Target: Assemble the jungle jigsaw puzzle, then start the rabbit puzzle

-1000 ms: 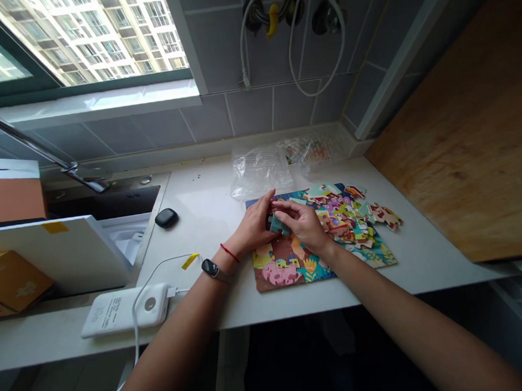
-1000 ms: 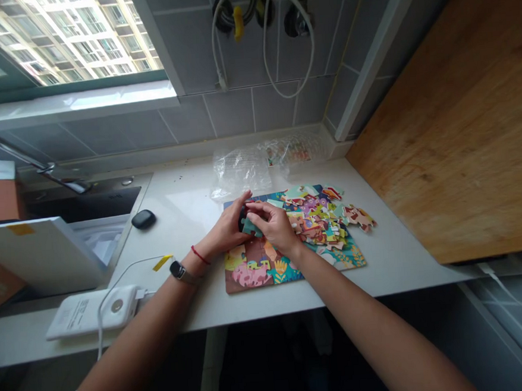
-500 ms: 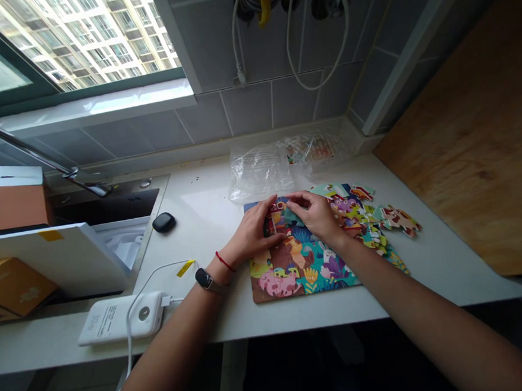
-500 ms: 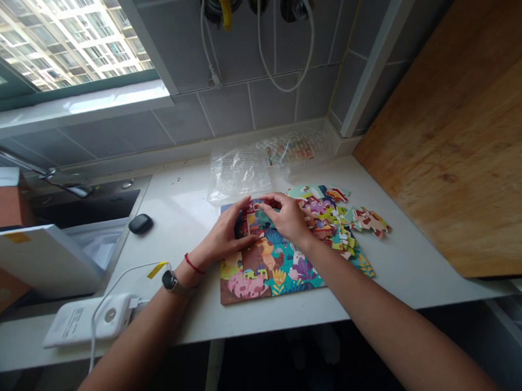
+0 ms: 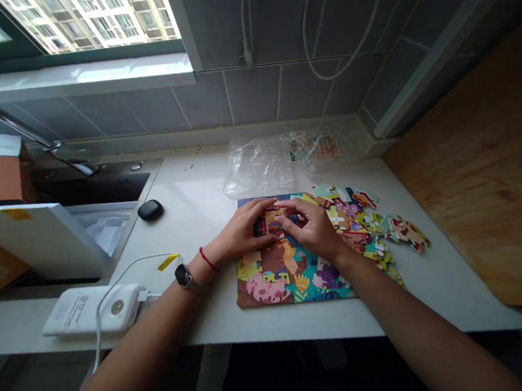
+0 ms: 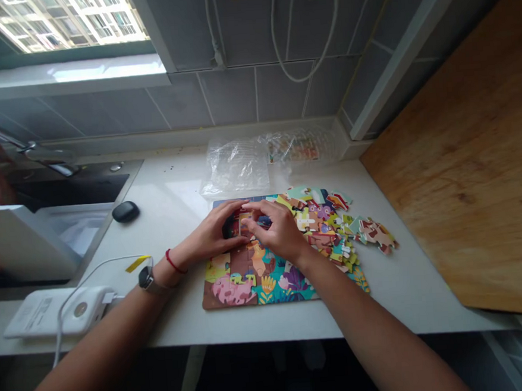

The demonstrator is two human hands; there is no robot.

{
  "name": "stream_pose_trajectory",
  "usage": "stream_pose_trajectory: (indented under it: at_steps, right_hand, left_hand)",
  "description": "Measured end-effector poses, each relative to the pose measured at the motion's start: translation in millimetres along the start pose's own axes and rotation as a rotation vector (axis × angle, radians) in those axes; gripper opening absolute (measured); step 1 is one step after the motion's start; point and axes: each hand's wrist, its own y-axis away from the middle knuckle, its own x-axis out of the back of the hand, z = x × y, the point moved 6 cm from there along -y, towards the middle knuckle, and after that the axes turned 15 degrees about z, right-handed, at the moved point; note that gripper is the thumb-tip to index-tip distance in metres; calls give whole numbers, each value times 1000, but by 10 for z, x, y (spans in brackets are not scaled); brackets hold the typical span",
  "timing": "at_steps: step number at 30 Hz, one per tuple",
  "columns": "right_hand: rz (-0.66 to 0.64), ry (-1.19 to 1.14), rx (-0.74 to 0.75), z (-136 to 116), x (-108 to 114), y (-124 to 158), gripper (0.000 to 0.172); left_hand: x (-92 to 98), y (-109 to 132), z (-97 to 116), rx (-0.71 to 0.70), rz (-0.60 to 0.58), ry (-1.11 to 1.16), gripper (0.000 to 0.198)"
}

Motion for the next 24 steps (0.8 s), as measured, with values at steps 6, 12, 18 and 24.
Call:
stream_pose_trajectory:
  at_steps: [6,12,18,24]
  right_hand:
    - [191,57,-173,57,238,-43,30]
    - [-123,252,-12,-89,266,-83,33]
    - [-443,411,81,-44,117,47,46]
    - [-439,398,13,-18,99,35,45]
  left_hand:
    - [22,19,-14,17,18,15,73]
    - [23,17,-13,-6,32,18,63]
    - [22,7,-60,3,107,22,42]
    - [5,1,-72,-8,95,35,35]
